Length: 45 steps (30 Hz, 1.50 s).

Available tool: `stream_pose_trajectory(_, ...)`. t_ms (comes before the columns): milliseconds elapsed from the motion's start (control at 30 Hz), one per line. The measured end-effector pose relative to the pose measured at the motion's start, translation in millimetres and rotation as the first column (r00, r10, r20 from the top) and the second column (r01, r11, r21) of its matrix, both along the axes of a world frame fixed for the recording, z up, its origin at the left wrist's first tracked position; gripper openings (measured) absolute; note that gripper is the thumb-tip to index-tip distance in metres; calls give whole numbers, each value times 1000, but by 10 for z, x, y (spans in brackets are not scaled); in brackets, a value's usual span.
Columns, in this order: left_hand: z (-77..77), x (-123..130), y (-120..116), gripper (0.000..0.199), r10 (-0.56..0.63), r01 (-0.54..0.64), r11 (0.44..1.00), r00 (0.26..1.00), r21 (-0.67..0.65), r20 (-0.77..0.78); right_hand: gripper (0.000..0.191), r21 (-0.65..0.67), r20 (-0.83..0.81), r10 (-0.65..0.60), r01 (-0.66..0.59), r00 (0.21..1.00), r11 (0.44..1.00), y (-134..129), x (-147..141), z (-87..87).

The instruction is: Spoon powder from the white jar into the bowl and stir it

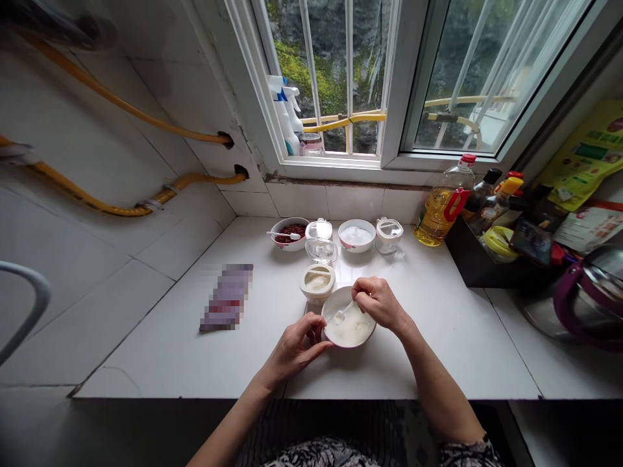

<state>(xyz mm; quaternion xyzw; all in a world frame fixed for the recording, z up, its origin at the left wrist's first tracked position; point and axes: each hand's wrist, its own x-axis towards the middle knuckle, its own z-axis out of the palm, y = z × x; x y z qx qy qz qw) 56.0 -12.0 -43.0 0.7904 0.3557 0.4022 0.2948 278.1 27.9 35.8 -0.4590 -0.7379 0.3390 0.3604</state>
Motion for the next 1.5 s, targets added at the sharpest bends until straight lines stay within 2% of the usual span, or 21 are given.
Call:
stream_pose_trajectory(100, 0, 1, 1, 24, -2, 2, 1000, 1000, 2, 2, 15, -52, -40, -15, 13, 999, 999, 17, 12, -4)
stream_pose_trajectory(200, -4, 1, 2, 23, -5, 5, 1000, 1000, 9, 6, 15, -53, -6, -24, 24, 1000, 998, 27, 2, -21)
stream_pose_trajectory(400, -1, 0, 0, 24, -2, 2, 1000, 1000, -2, -14, 18, 87, 120, -54, 44, 991, 995, 36, -16, -46)
stream_pose_trajectory(500, 3, 0, -2, 24, -2, 2, 1000, 1000, -8, -23, 18, 100, 150, -51, 36, 987, 994, 36, -16, -57)
stream_pose_trajectory(700, -5, 2, 2, 24, -3, 3, 999, 1000, 40, -10, 19, 108, 170, -22, 3, 985, 994, 16, -67, -86)
stream_pose_trajectory(833, -9, -2, 1, 24, -2, 2, 999, 1000, 40, -6, 18, 79, 165, 44, -57, 985, 995, -7, -117, -86)
stream_pose_trajectory(1000, -15, -4, -2, 23, -1, 1, 1000, 1000, 30, 0, 16, -101, -15, 36, -37, 999, 994, -6, -99, -72)
stream_pose_trajectory(1100, -17, 0, 0, 23, -8, 8, 999, 1000, 39, 6, 13, -251, -187, -52, 4, 981, 968, 31, -52, -75)
stream_pose_trajectory(1200, -20, 3, 4, 24, -8, 8, 999, 1000, 51, 7, 11, -344, -305, -138, 26, 942, 939, 80, -5, -70)
stream_pose_trajectory(1367, -26, 4, 6, 24, -11, 11, 998, 1000, 55, 3, 9, -399, -396, -211, 39, 894, 916, 137, 38, -54)
stream_pose_trajectory(1500, -25, 8, 8, 25, -14, 13, 998, 1000, 56, 8, 7, -353, -460, -228, 59, 858, 934, 129, 10, -67)
